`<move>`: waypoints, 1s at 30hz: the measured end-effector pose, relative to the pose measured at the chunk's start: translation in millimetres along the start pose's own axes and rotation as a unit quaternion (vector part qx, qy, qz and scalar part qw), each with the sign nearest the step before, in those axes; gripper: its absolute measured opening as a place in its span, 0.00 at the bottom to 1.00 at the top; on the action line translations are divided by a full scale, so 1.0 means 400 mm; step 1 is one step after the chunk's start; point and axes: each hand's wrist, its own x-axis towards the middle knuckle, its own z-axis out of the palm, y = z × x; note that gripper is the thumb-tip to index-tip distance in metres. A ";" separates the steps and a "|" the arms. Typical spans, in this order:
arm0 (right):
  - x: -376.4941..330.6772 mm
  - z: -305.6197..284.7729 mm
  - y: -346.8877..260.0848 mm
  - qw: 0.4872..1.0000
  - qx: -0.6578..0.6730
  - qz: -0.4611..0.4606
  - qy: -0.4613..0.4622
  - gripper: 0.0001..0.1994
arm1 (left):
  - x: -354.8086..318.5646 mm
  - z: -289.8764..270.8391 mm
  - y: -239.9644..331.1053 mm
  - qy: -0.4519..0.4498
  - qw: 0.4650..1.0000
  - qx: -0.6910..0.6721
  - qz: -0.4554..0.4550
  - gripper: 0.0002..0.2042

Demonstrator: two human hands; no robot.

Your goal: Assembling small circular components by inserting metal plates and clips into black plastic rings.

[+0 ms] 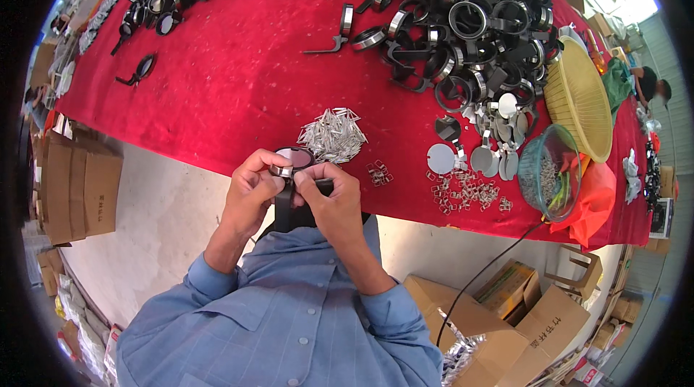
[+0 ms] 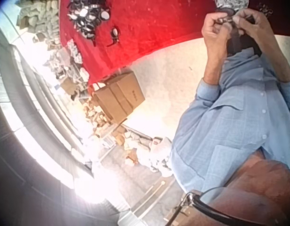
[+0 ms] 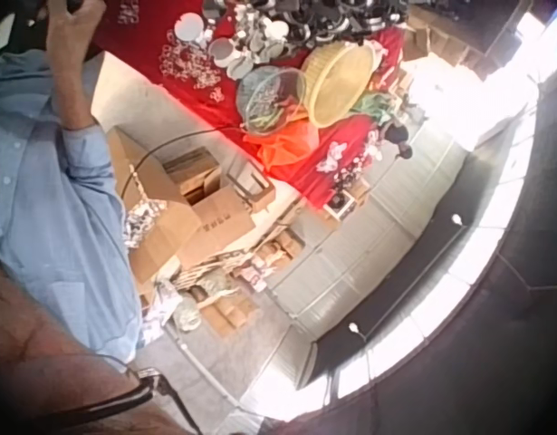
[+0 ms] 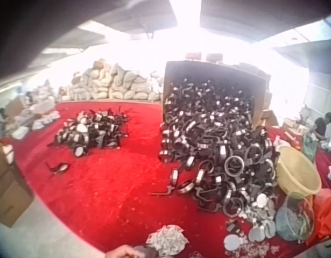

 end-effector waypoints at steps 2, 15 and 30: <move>0.002 0.003 -0.004 1.000 0.000 0.011 0.006 0.07 | 0.002 0.002 0.007 0.006 1.000 -0.014 -0.016 0.11; -0.001 0.024 0.019 0.981 -0.139 -0.128 0.037 0.05 | 0.011 0.008 -0.029 0.060 0.996 -0.056 -0.041 0.09; -0.004 -0.026 0.035 0.998 0.000 -0.022 0.063 0.07 | 0.015 0.002 -0.023 0.080 0.995 -0.060 0.016 0.10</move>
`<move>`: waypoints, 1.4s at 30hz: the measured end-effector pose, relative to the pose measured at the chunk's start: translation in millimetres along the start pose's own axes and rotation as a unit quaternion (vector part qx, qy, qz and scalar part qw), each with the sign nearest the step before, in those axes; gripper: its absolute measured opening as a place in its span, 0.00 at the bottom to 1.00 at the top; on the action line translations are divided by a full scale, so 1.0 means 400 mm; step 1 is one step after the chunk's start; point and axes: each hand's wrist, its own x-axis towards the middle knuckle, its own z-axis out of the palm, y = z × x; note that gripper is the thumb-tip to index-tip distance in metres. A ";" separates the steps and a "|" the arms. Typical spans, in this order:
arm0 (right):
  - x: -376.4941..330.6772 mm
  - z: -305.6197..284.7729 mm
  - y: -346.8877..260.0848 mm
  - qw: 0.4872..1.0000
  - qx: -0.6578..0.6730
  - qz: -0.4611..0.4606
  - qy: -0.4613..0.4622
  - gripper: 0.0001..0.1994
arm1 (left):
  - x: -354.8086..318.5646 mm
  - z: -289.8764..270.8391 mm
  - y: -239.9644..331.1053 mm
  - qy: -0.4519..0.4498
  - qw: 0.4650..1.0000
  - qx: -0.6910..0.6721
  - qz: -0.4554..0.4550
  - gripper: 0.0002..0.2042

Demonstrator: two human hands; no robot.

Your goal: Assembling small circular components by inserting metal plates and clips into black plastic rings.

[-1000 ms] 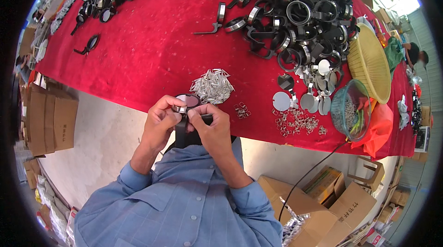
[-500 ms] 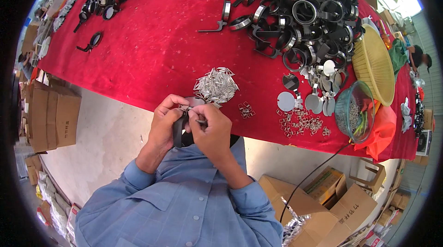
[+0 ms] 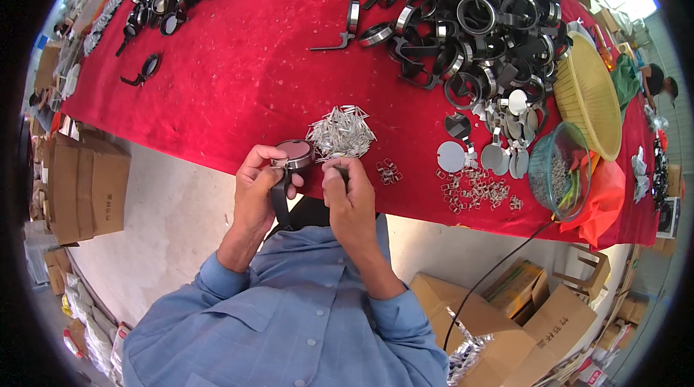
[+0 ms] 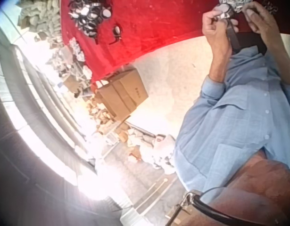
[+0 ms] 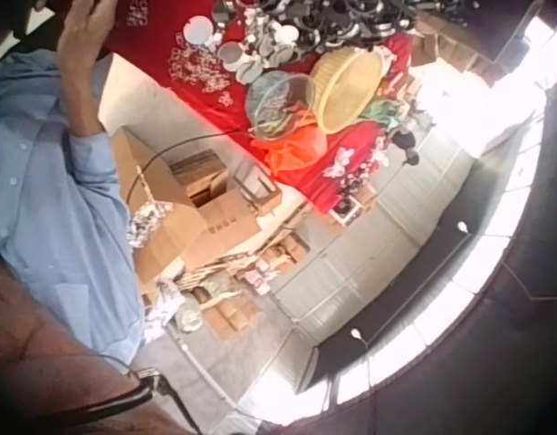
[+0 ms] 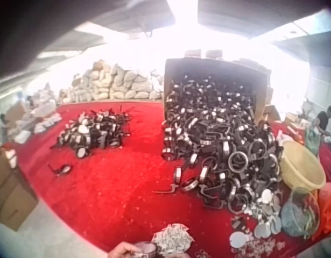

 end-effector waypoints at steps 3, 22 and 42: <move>-0.002 0.002 -0.016 0.999 -0.020 -0.023 -0.021 0.07 | 0.001 0.000 -0.002 -0.005 0.999 0.011 0.038 0.11; -0.052 0.128 -0.102 0.919 -0.319 -0.231 -0.005 0.16 | -0.013 -0.034 -0.026 -0.002 0.735 0.411 0.540 0.26; -0.018 -0.066 -0.065 0.925 -0.318 -0.201 0.060 0.07 | -0.003 -0.043 0.008 -0.029 0.881 0.409 0.235 0.33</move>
